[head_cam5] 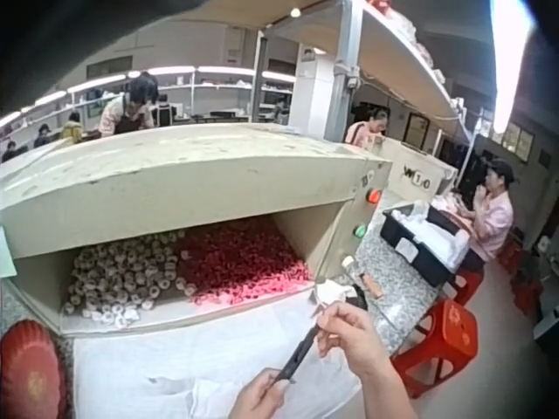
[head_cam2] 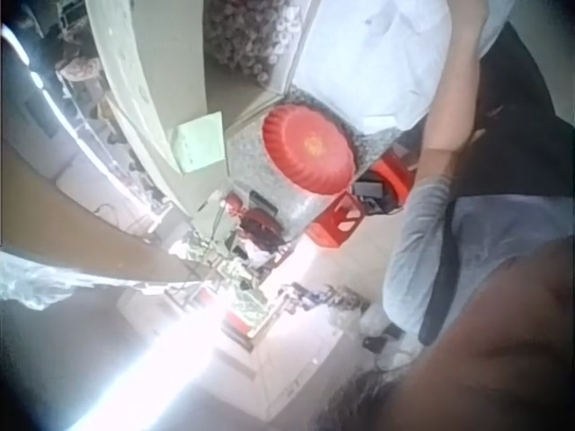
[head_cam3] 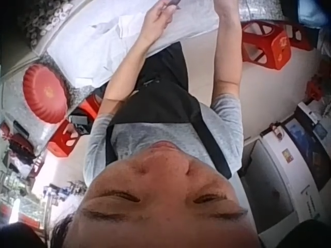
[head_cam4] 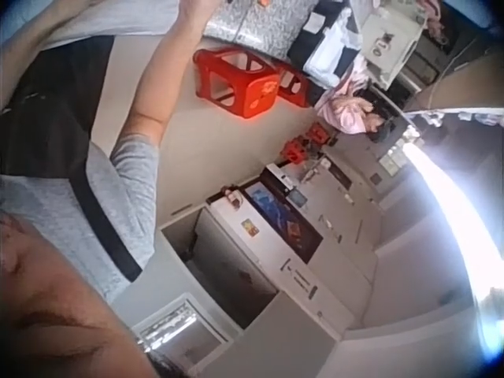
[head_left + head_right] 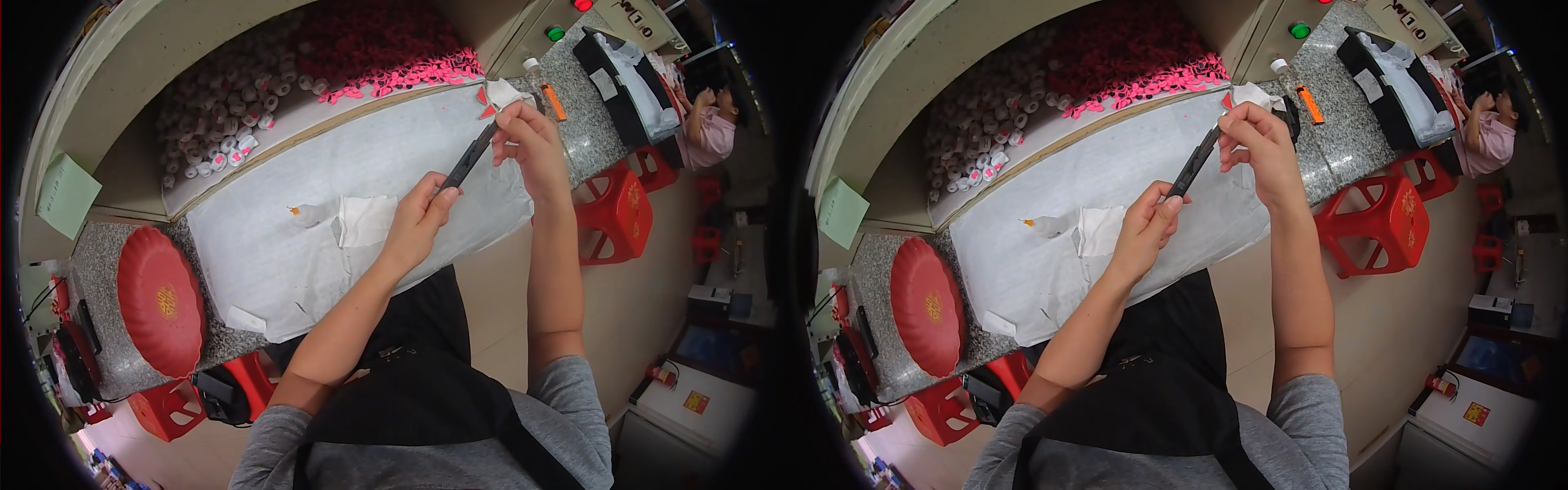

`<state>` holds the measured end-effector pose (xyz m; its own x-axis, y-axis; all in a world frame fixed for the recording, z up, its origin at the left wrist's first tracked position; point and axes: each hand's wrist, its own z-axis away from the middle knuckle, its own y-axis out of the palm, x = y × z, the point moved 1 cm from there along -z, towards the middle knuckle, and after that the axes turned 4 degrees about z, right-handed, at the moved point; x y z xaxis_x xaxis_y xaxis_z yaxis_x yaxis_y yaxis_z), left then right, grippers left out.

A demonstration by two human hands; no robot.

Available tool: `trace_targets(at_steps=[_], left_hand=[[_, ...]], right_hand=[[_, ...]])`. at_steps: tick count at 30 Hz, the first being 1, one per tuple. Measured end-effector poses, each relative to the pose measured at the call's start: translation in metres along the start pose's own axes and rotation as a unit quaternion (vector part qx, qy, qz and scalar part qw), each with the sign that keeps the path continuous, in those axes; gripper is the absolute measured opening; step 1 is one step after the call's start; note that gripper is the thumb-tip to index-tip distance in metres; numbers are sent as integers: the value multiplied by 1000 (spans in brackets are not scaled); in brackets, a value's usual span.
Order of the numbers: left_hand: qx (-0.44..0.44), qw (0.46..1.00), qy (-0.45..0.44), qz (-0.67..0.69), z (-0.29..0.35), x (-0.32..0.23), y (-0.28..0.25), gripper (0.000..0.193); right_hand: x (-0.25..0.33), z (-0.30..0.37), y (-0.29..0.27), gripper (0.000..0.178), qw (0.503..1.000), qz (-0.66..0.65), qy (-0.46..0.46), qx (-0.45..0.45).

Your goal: Trimming toy components with a knife and applying adhesive using a squeeze bottle on a factory assembly line.

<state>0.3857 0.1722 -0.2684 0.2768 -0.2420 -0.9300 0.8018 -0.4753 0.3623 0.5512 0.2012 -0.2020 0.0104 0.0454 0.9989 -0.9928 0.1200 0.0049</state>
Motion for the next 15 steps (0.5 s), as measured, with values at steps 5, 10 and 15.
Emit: trace_targets(at_steps=[5, 10, 15], left_hand=[[-14, 1000, 4, -14, 0, 0, 1, 19], [-34, 998, -4, -43, 0, 0, -2, 20], [-52, 996, 16, -64, 0, 2, -2, 22]], right_hand=[[-2, 4, 3, 14, 1000, 18, -1, -15], [-4, 5, -1, 14, 999, 33, 1, -9], [-11, 8, 0, 12, 999, -26, 11, -22]])
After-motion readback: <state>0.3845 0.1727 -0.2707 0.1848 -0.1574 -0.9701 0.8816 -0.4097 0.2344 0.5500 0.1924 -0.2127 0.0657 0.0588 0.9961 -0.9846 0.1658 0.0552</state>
